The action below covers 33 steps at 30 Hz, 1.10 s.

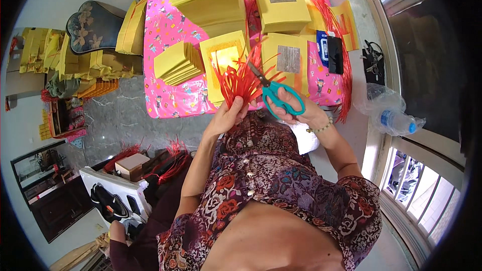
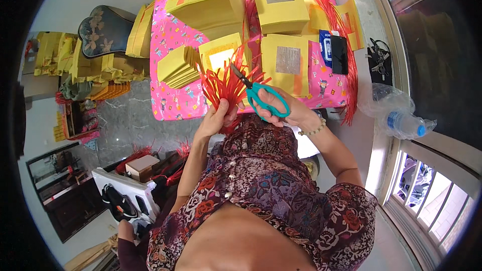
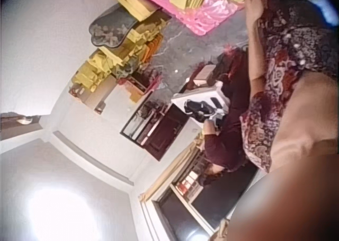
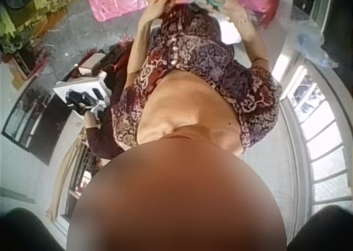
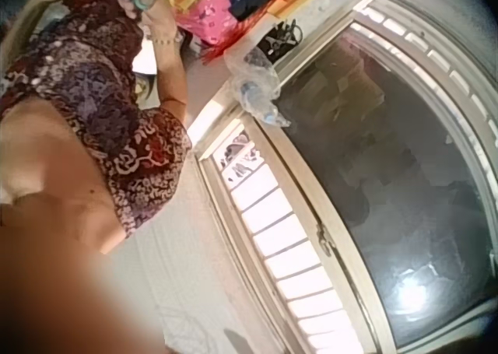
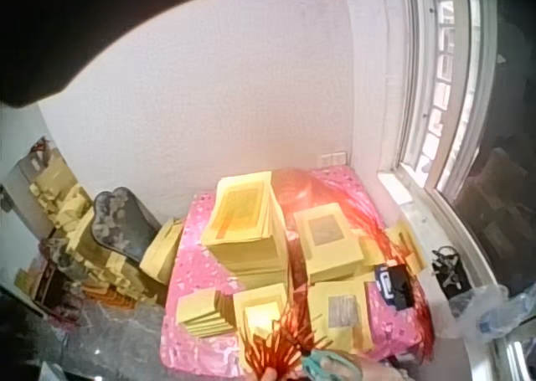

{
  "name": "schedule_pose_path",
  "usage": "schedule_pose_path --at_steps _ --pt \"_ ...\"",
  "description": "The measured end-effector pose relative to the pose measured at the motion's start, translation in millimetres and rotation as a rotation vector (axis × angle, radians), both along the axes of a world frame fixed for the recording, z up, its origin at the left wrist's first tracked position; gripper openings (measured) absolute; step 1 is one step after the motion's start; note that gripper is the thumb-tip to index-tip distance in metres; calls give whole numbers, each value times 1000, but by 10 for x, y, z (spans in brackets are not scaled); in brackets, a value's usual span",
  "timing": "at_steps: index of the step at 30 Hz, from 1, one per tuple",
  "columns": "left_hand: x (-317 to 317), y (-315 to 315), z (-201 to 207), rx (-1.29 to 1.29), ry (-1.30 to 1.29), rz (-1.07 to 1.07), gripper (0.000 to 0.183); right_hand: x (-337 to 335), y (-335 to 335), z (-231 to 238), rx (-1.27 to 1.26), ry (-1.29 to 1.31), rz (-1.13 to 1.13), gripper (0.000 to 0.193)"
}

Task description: Measuring and cutting lengths of red ribbon from a bundle using scissors.

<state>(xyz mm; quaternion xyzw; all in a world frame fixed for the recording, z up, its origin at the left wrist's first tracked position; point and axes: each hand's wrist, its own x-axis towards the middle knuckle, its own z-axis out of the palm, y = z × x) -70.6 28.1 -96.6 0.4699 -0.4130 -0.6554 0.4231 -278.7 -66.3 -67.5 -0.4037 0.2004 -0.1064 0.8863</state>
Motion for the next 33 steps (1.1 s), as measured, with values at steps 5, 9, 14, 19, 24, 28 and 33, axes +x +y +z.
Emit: schedule_pose_path --at_steps 5,9,14,19,24,28,33 --pt "-11 -11 -55 109 169 144 55 -12 22 63 141 -151 -88 56" --pt "3 1 -17 151 315 153 59 -55 86 17 57 -187 -46 61" --pt "38 -8 2 195 378 139 63 -67 88 109 -140 -92 74 60" --pt "63 3 45 222 469 133 63 -57 66 102 -193 49 65 61" --pt "70 4 51 238 479 136 63 -58 75 101 -190 -3 72 61" --pt "77 0 70 254 496 143 64 -39 67 106 -190 53 102 56" --pt "93 0 55 261 539 122 64 -22 60 87 -177 145 101 53"
